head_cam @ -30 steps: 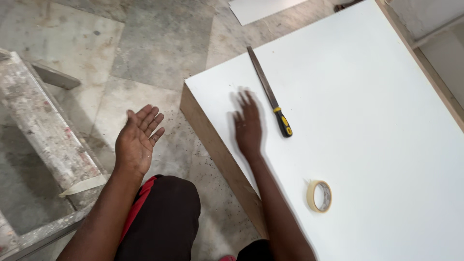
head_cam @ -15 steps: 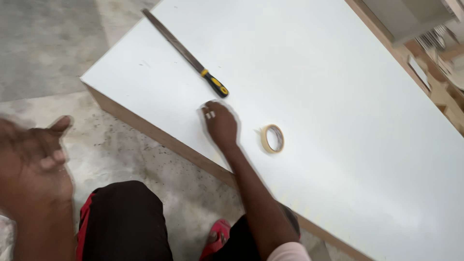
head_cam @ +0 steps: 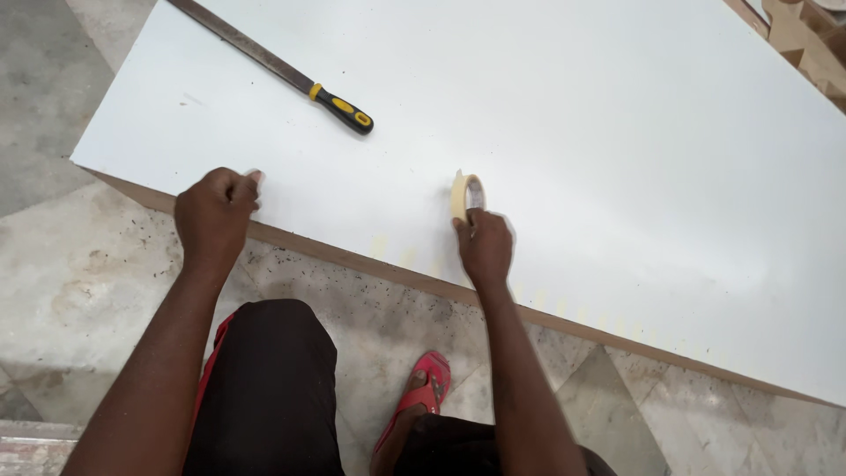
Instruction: The person applies masking tape along the edges of a large white board. They use a utility knife to cut the tape and smooth it down. The person works on multiple edges of the board, ensuring the tape is straight and secure.
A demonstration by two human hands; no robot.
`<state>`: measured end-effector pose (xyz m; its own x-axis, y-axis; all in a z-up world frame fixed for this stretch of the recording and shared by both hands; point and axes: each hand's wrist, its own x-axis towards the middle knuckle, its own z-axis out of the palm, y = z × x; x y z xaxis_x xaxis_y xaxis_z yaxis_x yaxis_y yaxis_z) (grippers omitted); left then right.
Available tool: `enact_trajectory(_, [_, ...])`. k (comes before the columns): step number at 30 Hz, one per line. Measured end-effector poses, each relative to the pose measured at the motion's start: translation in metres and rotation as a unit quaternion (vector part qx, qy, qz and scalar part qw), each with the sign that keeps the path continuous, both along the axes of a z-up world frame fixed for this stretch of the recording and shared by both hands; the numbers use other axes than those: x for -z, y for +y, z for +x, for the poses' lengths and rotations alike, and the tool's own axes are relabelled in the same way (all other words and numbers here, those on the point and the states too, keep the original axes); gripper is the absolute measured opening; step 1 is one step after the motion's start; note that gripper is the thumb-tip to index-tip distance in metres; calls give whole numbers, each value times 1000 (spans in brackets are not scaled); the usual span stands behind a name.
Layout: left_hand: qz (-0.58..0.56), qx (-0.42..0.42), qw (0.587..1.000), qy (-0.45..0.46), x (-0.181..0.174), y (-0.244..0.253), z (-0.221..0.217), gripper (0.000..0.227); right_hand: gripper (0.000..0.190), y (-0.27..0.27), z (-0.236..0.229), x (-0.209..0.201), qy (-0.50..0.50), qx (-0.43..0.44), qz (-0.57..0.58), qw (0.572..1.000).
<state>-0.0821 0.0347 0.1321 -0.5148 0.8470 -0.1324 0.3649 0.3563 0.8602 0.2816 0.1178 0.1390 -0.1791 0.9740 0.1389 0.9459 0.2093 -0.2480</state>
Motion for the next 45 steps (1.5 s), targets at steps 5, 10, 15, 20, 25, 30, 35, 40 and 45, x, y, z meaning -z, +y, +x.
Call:
enact_trajectory(5, [32,154,987,15,-3,17,30,21,30,-117,-80,17,398,38,-170,901])
enact_trajectory(10, [50,293,952,68,25,19,54,36,33,-182,-132,37,527,81,-259,805])
enact_trajectory(15, [67,399,911,75,48,10,57,35,32,-177,-140,46,555,93,-251,788])
enact_trajectory(20, [45,425,902,64,39,10,53,29,31,-185,-148,44,554,112,-248,787])
enact_trajectory(25, [31,403,910,91,33,12,59,14,34,-181,-155,40,508,154,-247,811])
enact_trajectory(30, [57,382,909,156,34,14,68,13,40,-166,-167,42,470,255,-273,799])
enact_trajectory(35, [73,366,911,176,40,17,67,11,45,-153,-176,51,522,267,-280,761])
enact_trajectory(40, [69,354,909,210,43,25,69,12,34,-145,-178,70,583,232,-239,741])
enact_trajectory(45, [66,356,906,218,45,25,70,13,27,-143,-179,73,592,260,-258,718])
